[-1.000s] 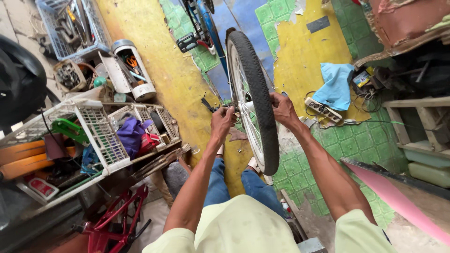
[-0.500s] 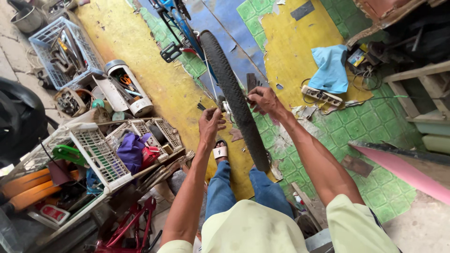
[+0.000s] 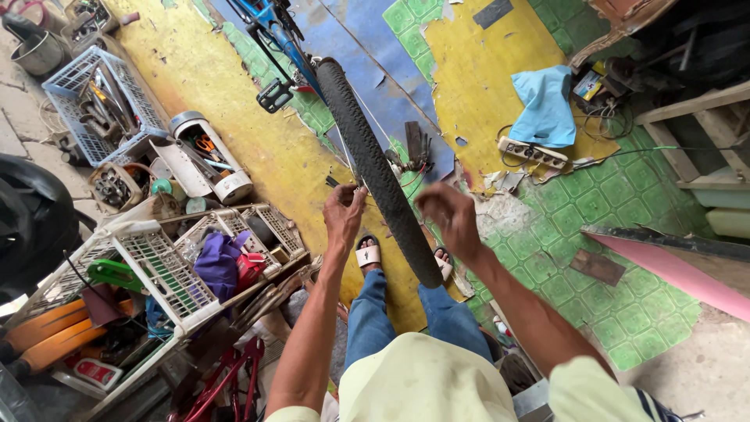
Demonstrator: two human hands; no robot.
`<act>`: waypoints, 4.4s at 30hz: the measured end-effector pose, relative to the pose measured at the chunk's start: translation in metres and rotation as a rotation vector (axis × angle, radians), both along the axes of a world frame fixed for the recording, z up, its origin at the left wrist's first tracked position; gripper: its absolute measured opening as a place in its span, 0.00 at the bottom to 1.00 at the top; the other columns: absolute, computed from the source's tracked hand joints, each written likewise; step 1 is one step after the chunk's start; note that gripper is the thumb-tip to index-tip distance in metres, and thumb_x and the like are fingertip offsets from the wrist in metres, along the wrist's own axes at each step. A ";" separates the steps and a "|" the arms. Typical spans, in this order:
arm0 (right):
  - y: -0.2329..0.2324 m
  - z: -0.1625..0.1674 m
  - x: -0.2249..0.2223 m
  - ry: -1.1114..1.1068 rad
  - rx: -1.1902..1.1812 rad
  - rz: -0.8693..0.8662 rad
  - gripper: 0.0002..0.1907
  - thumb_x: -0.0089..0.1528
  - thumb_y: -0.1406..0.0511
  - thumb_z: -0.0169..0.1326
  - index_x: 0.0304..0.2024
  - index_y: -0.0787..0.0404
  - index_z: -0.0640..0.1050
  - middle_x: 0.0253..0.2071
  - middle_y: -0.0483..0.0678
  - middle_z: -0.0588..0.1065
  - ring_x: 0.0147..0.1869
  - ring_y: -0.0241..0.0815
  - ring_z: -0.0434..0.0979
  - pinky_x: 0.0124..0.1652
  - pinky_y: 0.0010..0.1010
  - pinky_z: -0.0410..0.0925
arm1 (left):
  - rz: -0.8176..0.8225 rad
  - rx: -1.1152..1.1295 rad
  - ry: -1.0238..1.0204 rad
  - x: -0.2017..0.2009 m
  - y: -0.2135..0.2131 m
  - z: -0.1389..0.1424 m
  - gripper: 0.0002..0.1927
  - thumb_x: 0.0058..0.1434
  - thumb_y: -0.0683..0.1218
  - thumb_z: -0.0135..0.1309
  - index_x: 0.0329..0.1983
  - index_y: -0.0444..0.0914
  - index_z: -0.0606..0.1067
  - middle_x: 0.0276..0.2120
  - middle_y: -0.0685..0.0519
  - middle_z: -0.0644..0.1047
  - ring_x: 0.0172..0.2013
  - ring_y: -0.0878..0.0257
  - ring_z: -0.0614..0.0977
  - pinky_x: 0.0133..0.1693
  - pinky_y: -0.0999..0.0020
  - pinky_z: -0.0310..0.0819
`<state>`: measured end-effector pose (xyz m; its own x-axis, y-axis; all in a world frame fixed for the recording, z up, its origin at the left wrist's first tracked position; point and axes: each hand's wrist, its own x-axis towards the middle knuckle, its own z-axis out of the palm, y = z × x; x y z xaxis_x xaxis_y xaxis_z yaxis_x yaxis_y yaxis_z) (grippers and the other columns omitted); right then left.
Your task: The person selects a wrench from a tool drawer, then uses it to loosen and remove the front wheel of a bicycle. They manipulate the wheel hub and axle, then reinstall the wheel onto the fork and tighten it with the wrench.
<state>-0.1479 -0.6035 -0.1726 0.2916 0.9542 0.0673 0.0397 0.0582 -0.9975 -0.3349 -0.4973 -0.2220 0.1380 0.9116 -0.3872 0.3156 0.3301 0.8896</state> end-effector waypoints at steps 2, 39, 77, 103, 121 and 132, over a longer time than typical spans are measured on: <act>-0.018 0.020 -0.003 -0.260 0.182 0.103 0.22 0.65 0.50 0.62 0.43 0.62 0.78 0.35 0.45 0.76 0.37 0.35 0.75 0.37 0.27 0.69 | -0.021 0.011 0.062 -0.001 0.000 -0.002 0.16 0.64 0.49 0.60 0.45 0.31 0.79 0.30 0.50 0.82 0.29 0.64 0.82 0.33 0.70 0.76; -0.021 0.061 -0.025 -0.586 0.211 -0.092 0.16 0.59 0.61 0.64 0.39 0.69 0.79 0.33 0.54 0.76 0.31 0.47 0.79 0.30 0.34 0.72 | -0.004 0.131 0.259 0.004 -0.001 -0.011 0.15 0.62 0.49 0.60 0.43 0.32 0.81 0.31 0.47 0.84 0.32 0.60 0.85 0.37 0.64 0.79; 0.100 -0.006 0.003 -0.171 -0.492 0.183 0.14 0.71 0.62 0.49 0.37 0.66 0.79 0.23 0.41 0.67 0.27 0.30 0.62 0.26 0.28 0.59 | 0.042 -0.118 -0.177 -0.015 0.008 0.018 0.18 0.59 0.45 0.57 0.51 0.32 0.76 0.40 0.47 0.82 0.37 0.61 0.86 0.38 0.66 0.83; 0.099 -0.011 0.010 -0.403 -0.388 0.282 0.08 0.69 0.67 0.46 0.43 0.67 0.73 0.25 0.53 0.73 0.23 0.42 0.75 0.28 0.37 0.68 | -0.032 -0.130 -0.204 -0.013 0.015 0.025 0.10 0.67 0.43 0.53 0.47 0.32 0.75 0.39 0.44 0.82 0.37 0.58 0.87 0.38 0.64 0.86; 0.089 0.000 0.019 -0.042 -0.380 0.350 0.16 0.63 0.67 0.53 0.53 0.64 0.76 0.43 0.45 0.79 0.42 0.33 0.82 0.34 0.31 0.77 | 0.065 -0.147 -0.312 -0.012 0.003 0.015 0.18 0.68 0.49 0.56 0.50 0.29 0.77 0.39 0.44 0.83 0.39 0.58 0.85 0.41 0.64 0.83; 0.080 -0.013 0.023 -0.095 -0.354 0.239 0.16 0.65 0.66 0.55 0.54 0.65 0.77 0.41 0.50 0.81 0.39 0.35 0.83 0.37 0.29 0.76 | -0.108 -0.299 -0.323 -0.002 0.005 0.010 0.20 0.73 0.57 0.43 0.43 0.34 0.68 0.32 0.48 0.75 0.33 0.56 0.85 0.33 0.61 0.82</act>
<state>-0.1251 -0.5236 -0.1852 0.0676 0.9633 -0.2598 0.1595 -0.2675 -0.9503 -0.3372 -0.4921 -0.2123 0.3829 0.7403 -0.5526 0.0839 0.5679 0.8188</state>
